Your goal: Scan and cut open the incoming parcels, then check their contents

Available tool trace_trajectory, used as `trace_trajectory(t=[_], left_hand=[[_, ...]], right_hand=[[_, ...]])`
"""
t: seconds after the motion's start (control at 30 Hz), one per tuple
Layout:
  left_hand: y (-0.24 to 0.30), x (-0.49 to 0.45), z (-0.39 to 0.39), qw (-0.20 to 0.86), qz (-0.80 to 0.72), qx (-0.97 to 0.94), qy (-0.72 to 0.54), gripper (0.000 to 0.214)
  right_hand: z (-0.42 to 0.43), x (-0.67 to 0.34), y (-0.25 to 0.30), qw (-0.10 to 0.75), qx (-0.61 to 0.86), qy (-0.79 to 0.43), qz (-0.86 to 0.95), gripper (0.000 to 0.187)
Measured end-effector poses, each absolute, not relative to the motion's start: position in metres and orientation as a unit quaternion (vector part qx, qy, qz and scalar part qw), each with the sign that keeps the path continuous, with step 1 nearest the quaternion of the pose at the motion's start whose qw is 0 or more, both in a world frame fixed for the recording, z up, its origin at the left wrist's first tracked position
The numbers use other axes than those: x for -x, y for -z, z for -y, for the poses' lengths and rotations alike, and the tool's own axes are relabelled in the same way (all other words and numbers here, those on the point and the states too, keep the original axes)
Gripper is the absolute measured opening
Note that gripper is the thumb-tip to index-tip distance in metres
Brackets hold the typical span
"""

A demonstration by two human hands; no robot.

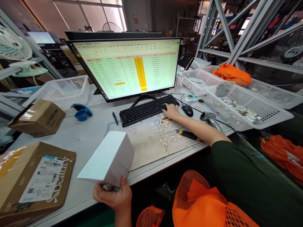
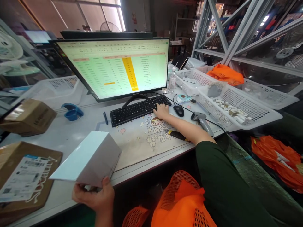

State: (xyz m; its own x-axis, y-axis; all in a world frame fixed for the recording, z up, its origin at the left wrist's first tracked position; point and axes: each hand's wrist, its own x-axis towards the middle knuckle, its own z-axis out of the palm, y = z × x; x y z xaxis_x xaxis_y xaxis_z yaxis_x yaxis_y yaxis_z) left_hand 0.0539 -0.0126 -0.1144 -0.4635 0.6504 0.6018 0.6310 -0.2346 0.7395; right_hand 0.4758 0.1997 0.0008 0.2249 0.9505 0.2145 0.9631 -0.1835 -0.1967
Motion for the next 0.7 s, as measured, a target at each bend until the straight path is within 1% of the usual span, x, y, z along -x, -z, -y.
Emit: trace_trajectory(t=[0.17,0.3,0.5,0.7], left_hand=[[0.117,-0.053,0.013,0.038,-0.634,-0.493,-0.595,0.117],[0.119,-0.051,0.013,0.027,-0.633,-0.498,-0.592,0.123],[0.124,-0.049,0.014,-0.001,-0.634,-0.509,-0.582,0.117],[0.133,-0.042,0.008,-0.008,-0.629,-0.509,-0.587,0.13]], right_hand=[[-0.186,-0.486,0.01,0.145,0.742,0.023,0.655,0.064],[-0.187,-0.492,0.018,0.147,0.735,0.026,0.662,0.066],[-0.202,-0.501,0.012,0.164,0.734,0.038,0.658,0.068],[-0.196,-0.495,0.006,0.184,0.718,0.061,0.668,0.06]])
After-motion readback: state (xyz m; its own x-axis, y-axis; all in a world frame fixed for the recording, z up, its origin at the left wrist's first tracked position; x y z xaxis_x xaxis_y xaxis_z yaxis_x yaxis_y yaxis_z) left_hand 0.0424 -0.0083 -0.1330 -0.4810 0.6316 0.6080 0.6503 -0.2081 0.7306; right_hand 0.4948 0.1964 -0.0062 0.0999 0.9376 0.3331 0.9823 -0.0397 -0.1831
